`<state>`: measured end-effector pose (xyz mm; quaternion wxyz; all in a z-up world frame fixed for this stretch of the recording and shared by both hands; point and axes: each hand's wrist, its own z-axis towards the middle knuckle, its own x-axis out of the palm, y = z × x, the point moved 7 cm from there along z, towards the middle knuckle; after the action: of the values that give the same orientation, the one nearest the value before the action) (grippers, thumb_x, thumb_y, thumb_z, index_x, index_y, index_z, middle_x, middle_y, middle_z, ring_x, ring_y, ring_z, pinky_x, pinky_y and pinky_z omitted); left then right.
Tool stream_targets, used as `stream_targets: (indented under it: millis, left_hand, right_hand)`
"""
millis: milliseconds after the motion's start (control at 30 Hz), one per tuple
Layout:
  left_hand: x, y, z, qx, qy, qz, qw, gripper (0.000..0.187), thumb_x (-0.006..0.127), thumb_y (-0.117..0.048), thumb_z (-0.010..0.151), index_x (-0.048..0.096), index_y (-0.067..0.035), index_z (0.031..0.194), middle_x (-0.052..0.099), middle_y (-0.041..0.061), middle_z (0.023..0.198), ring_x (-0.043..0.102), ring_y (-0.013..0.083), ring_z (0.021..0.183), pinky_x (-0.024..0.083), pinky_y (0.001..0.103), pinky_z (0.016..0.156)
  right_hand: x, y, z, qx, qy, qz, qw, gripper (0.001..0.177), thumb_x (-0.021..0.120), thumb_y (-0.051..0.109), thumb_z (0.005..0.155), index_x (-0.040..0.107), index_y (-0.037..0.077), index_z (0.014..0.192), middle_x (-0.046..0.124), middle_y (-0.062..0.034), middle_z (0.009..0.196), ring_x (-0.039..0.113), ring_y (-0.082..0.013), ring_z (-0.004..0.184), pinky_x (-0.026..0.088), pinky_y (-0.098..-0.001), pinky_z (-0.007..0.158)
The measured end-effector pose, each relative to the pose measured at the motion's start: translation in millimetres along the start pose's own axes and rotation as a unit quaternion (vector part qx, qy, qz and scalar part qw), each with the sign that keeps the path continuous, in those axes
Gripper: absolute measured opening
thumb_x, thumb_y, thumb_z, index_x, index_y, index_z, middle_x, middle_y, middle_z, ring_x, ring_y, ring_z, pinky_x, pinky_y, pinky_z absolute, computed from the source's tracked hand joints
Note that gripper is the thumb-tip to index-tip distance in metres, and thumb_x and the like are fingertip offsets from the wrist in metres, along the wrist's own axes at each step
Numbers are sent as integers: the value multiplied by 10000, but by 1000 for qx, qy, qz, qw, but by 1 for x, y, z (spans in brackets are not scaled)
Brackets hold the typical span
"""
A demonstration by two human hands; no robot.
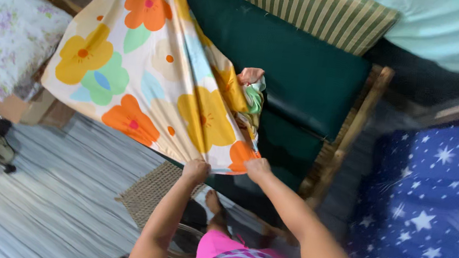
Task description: The person spreads a floral-patterned fitted sheet over a green mattress on a rattan daybed, tucks the elastic edges under, and then places two floral pillows at the head of the bed.
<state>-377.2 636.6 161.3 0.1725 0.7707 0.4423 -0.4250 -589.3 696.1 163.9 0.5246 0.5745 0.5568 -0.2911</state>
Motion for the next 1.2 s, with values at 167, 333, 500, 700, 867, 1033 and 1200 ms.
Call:
stream_targets:
  millis: [167,333,500,700,867,1033,1200]
  left_hand:
    - [23,-83,-5,-4,-55,-9,998,199,663,-209,817,779,-216,978,717,66,1137,675,288,1096,558,444,873]
    - [37,-149,-7,-42,-5,30,999,216,666,-217,848,766,-226,1039,749,38,1128,712,250,1067,507,478,967]
    - [34,-138,-22,-69,-4,-39,997,220,642,-218,891,776,-251,1061,755,47,1122,735,266,1058,572,445,878]
    - [22,-141,-38,-95,-84,-109,986,432,708,-162,753,650,-170,1181,602,101,1305,570,308,1254,461,496,982]
    - [-9,-181,-68,-127,-439,-321,830,612,744,-152,661,538,-75,1232,555,162,1279,521,390,1256,439,491,1072]
    - [30,-274,-23,1,-256,-477,841,572,718,-171,785,508,-15,1294,537,202,1297,499,383,1265,402,498,1070]
    - [13,-298,-45,-55,-535,-319,780,482,568,-157,970,492,82,1381,539,259,1347,503,396,1291,407,511,1040]
  right_hand:
    - [3,-16,-65,-87,-28,-59,994,176,658,151,705,798,200,800,734,-86,912,708,-308,981,513,-496,828]
    - [10,-42,-91,-30,83,-42,995,185,587,197,981,749,191,1071,738,-148,1006,694,-337,1014,475,-522,939]
    - [1,-43,-92,-101,48,-63,992,143,689,219,777,777,175,881,732,-131,1000,699,-324,1013,509,-490,894]
    - [-2,-61,-98,-98,99,45,989,178,654,141,802,735,133,960,737,-165,960,697,-388,979,514,-547,891]
    - [-33,-63,-107,-49,83,210,973,311,697,214,865,628,68,1130,703,-228,980,667,-449,969,519,-541,832]
    - [-57,-22,-117,-34,177,442,879,343,738,311,802,686,65,1036,719,-140,943,724,-369,886,593,-473,737]
    - [-122,1,-160,-274,10,298,914,361,779,304,801,691,43,1035,658,-175,1098,607,-350,1108,498,-438,970]
